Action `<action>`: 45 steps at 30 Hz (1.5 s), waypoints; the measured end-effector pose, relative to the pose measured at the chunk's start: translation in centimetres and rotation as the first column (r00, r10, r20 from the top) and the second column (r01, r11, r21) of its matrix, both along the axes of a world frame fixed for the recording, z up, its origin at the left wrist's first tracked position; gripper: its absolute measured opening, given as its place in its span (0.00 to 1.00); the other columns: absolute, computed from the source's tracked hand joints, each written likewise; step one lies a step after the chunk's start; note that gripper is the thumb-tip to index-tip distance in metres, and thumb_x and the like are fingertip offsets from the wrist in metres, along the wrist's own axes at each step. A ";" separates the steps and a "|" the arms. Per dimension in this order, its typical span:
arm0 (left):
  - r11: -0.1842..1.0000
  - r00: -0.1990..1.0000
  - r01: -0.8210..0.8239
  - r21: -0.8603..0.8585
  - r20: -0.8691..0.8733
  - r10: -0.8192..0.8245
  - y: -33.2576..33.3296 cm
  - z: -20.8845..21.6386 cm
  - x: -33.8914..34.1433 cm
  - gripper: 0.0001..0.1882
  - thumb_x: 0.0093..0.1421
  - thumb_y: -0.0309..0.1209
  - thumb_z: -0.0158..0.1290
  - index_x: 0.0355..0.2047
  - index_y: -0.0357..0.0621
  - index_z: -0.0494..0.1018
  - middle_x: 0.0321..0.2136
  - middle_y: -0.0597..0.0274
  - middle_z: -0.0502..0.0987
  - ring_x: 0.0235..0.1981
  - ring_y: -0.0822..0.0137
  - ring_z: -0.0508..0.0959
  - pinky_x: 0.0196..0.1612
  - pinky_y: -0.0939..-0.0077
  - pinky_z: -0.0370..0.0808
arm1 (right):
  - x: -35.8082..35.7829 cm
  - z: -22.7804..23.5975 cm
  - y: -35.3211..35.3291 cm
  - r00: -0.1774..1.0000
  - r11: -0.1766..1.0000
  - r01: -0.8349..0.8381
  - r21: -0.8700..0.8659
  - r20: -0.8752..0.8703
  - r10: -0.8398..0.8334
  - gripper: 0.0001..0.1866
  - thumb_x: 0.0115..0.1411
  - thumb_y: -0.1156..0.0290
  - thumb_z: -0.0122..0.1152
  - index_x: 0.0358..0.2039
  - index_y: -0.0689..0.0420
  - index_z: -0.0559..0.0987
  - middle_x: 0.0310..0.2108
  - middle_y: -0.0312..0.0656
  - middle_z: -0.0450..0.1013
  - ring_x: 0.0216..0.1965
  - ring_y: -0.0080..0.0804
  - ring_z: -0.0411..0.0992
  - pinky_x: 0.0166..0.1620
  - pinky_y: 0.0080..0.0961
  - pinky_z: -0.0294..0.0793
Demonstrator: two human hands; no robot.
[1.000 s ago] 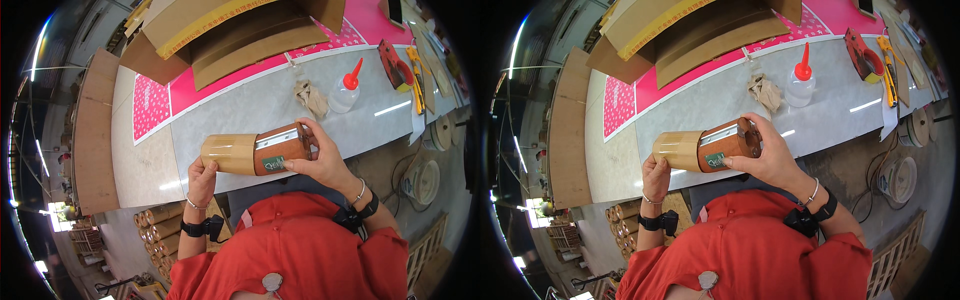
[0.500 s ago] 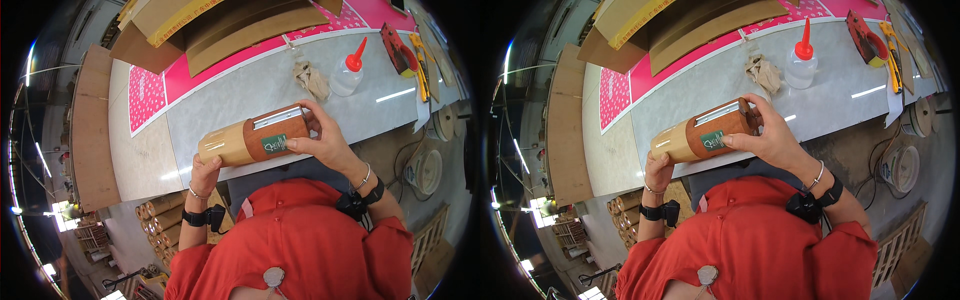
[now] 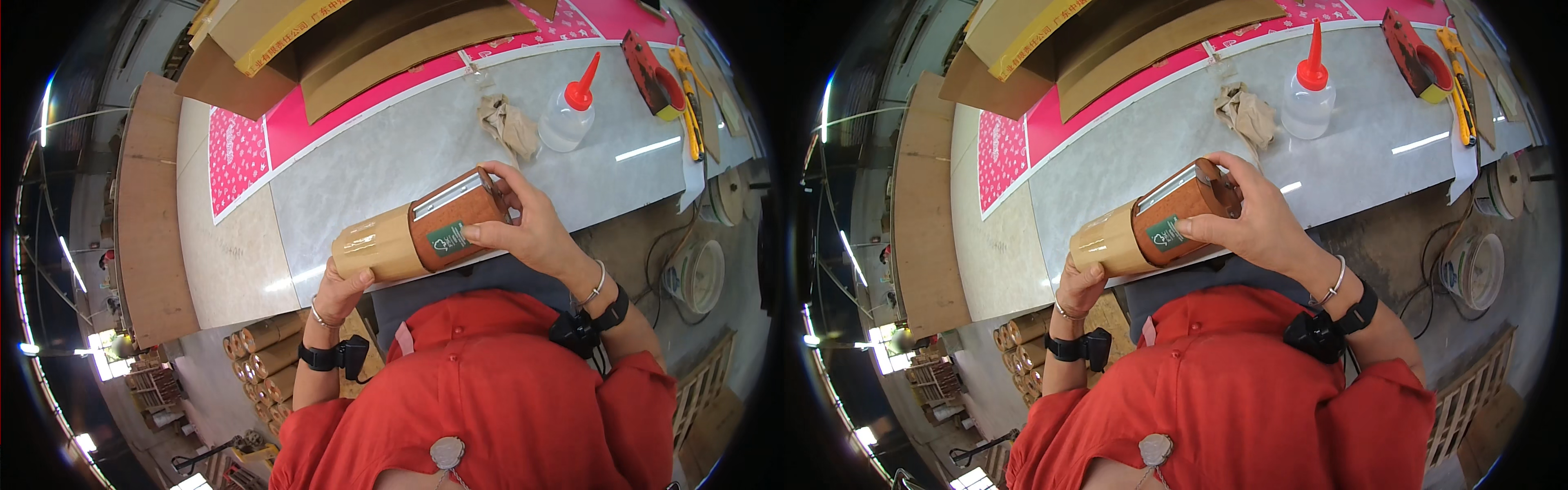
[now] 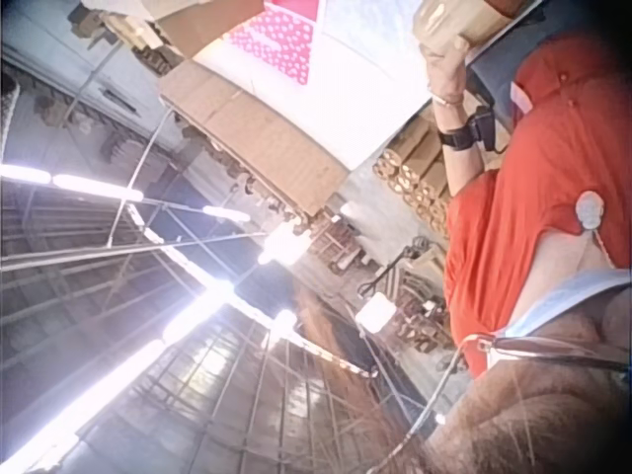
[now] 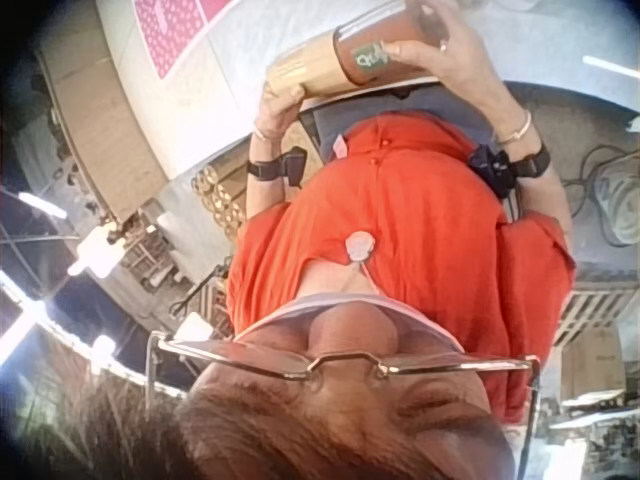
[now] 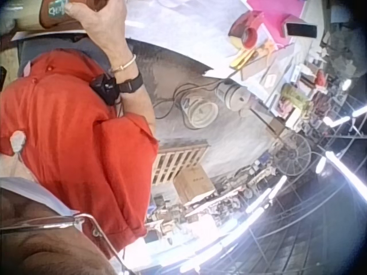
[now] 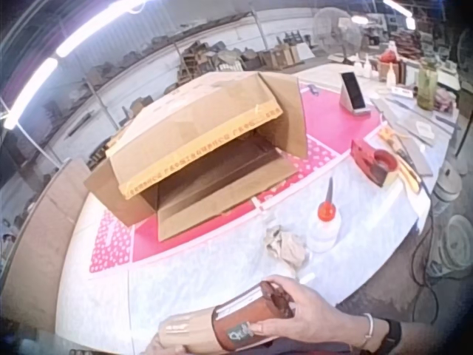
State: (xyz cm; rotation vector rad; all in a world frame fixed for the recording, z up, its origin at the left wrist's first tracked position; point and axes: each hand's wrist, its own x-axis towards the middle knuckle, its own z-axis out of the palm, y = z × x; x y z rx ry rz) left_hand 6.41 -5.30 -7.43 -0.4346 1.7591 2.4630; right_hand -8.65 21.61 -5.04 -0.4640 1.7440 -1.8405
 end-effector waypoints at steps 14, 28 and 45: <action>0.988 0.989 0.074 -0.135 0.136 -0.055 0.4 0.1 -0.2 0.34 0.47 0.32 0.67 0.54 0.41 0.66 0.45 0.64 0.74 0.45 0.71 0.72 0.44 0.77 0.73 | -0.2 0.7 -0.5 0.993 0.999 0.045 0.031 -0.110 -0.042 0.39 0.45 0.59 0.71 0.51 0.68 0.64 0.40 0.47 0.69 0.40 0.29 0.70 0.42 0.24 0.72; 0.999 0.999 0.013 0.038 0.030 -0.014 1.7 -0.9 -1.2 0.35 0.49 0.32 0.64 0.57 0.43 0.62 0.51 0.63 0.70 0.53 0.67 0.68 0.53 0.71 0.66 | 0.0 1.4 -0.9 0.994 0.999 0.006 0.036 -0.107 -0.002 0.38 0.48 0.63 0.69 0.55 0.64 0.62 0.40 0.43 0.66 0.41 0.28 0.67 0.43 0.23 0.69; 0.921 0.939 -0.276 -0.274 -0.281 0.198 2.8 6.2 -3.7 0.27 0.63 0.41 0.48 0.57 0.39 0.59 0.54 0.56 0.64 0.56 0.63 0.64 0.56 0.66 0.63 | 0.8 9.8 -7.6 0.350 0.891 0.174 0.419 -0.872 0.342 0.37 0.41 0.55 0.68 0.51 0.58 0.67 0.36 0.48 0.64 0.37 0.43 0.69 0.32 0.33 0.72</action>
